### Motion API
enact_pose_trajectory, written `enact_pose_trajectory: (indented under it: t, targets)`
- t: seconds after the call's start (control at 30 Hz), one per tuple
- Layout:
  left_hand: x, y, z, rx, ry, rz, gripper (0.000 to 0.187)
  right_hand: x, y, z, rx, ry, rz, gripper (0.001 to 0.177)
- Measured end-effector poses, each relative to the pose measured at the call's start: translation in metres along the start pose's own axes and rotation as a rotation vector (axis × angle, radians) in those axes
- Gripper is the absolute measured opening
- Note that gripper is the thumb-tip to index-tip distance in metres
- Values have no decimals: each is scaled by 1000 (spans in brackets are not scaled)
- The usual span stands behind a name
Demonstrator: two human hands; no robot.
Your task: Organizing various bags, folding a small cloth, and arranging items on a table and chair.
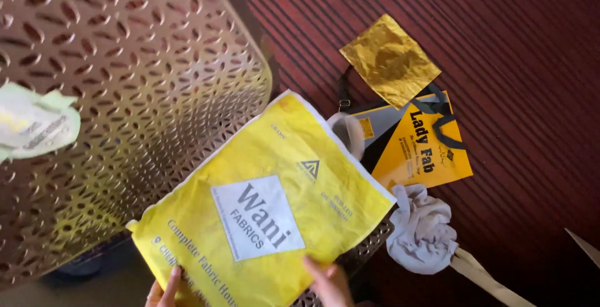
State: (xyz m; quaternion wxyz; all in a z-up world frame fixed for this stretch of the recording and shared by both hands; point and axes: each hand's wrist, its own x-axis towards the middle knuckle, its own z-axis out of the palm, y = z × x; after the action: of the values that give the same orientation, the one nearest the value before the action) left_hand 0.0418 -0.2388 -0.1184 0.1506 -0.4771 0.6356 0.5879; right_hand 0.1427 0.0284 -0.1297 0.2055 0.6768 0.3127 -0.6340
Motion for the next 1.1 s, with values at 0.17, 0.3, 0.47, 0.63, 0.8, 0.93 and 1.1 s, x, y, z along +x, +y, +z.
enact_pose_trajectory:
  t: [0.17,0.3,0.47,0.63,0.8,0.93,1.1]
  targets:
    - [-8,21,25,-37,58,-14,26,-27,-31,5,163,41,-43,50]
    - [64,-31,-20,405,125,400,27,-11,-14,-8,-66,-21,-115,51]
    - [50,-38,28,401,493,1007,54,-30,-48,-44,-306,185,-120,61]
    - [8,4,140,624,-15,1430,50,55,-70,-135,-52,414,-332,41]
    - [-39,12,285,860,-276,1443,52,97,-125,-188,173,392,-250,23]
    - [-40,1,358,997,-337,1515,53,153,-147,-220,311,241,-219,35]
    - [-12,-19,394,1128,-364,1563,62,230,-167,-230,362,213,-153,33]
